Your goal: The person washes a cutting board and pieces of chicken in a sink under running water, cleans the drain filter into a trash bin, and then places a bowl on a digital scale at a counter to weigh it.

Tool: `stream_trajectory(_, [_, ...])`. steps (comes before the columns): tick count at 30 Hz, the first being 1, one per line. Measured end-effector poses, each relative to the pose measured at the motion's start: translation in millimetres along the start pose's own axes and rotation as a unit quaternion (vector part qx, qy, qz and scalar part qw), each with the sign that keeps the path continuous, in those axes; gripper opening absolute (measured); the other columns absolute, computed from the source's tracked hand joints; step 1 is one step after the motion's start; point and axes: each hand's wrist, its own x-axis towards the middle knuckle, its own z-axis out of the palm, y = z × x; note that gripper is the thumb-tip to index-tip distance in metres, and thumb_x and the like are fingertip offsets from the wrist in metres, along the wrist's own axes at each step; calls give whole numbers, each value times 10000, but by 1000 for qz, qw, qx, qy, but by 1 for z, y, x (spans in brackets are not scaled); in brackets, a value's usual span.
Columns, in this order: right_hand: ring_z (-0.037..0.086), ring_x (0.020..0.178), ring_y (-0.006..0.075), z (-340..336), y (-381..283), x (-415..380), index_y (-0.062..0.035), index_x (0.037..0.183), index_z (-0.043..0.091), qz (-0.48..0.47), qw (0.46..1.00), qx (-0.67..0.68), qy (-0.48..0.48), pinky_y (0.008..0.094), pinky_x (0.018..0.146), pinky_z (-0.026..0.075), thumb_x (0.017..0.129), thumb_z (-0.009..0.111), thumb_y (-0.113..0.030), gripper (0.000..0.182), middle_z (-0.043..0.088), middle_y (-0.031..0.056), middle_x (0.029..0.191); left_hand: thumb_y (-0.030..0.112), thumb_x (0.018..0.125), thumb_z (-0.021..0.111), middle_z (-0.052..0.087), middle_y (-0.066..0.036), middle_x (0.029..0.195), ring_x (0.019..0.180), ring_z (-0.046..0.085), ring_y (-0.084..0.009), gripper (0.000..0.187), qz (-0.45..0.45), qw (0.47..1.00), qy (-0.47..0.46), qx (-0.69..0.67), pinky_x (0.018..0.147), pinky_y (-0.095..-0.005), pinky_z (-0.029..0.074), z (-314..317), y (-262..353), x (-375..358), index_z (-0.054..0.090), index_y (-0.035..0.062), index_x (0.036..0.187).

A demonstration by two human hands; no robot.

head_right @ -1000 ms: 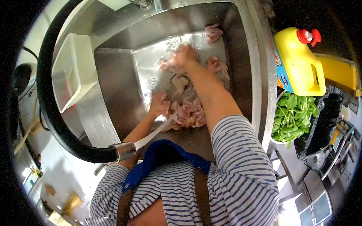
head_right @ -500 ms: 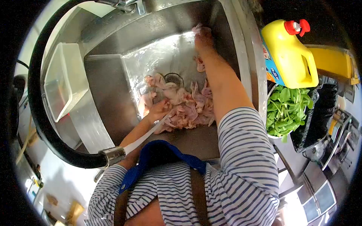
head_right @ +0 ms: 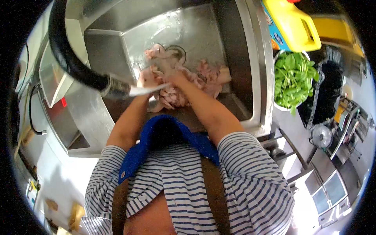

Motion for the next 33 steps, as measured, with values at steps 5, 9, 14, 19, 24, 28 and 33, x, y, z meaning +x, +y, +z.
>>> stream_trajectory(5, [513, 1032, 265, -26, -54, -40, -62, 1287, 347, 13, 979, 195, -59, 332, 877, 407, 739, 634, -411, 710, 495, 154, 1190, 70, 811, 521, 590, -71, 716, 577, 578, -185, 109, -116, 922, 157, -335, 496, -297, 461, -14, 86, -19, 556, 28, 906])
stream_trajectory(9, [552, 879, 205, -78, 14, -48, -40, 1132, 528, 79, 978, 175, 78, 362, 728, 471, 833, 536, -239, 359, 583, 124, 975, 242, 704, 681, 580, -59, 978, 835, 553, -156, 464, -195, 901, 143, -361, 637, -307, 454, -27, 82, -26, 498, 99, 1105])
stream_trajectory(14, [533, 935, 299, -50, 144, -33, -15, 1135, 505, 226, 962, 148, 40, 477, 735, 462, 840, 491, -257, 381, 549, 168, 1061, 317, 731, 669, 452, -147, 1171, 1032, 479, -308, 857, -299, 932, 120, -163, 780, -487, 422, 3, -2, -21, 114, 162, 1365])
stream_trajectory(19, [543, 937, 327, -14, 39, -57, 20, 1126, 500, 298, 886, 349, 65, 488, 738, 449, 805, 568, -313, 467, 534, 192, 1084, 373, 771, 627, 593, -133, 843, 817, 571, -260, 808, -344, 884, 118, -295, 508, -414, 472, 38, 56, -31, 114, 138, 1349])
stream_trajectory(24, [526, 984, 299, -13, 14, -29, 37, 1152, 470, 271, 874, 403, -3, 431, 771, 451, 761, 628, -293, 535, 513, 178, 1131, 370, 809, 571, 577, -125, 812, 711, 550, -253, 342, -307, 815, 58, -488, 527, -368, 458, 34, 22, 0, 533, 44, 903])
stream_trajectory(28, [513, 622, 155, -18, -30, -18, -16, 787, 585, 157, 830, 533, 53, 303, 488, 394, 799, 588, -224, 208, 546, 37, 701, 263, 795, 572, 603, -98, 902, 780, 584, -242, 287, -248, 798, 87, -542, 640, -385, 502, -10, 120, -8, 558, 69, 1006])
stream_trajectory(33, [544, 747, 196, -65, -62, -24, -33, 1007, 554, 129, 867, 481, 36, 341, 642, 450, 814, 560, -258, 296, 578, 78, 877, 309, 837, 523, 595, -117, 997, 884, 583, -260, 334, 43, 832, 91, -545, 736, -401, 493, -30, 71, 14, 552, 52, 1047])
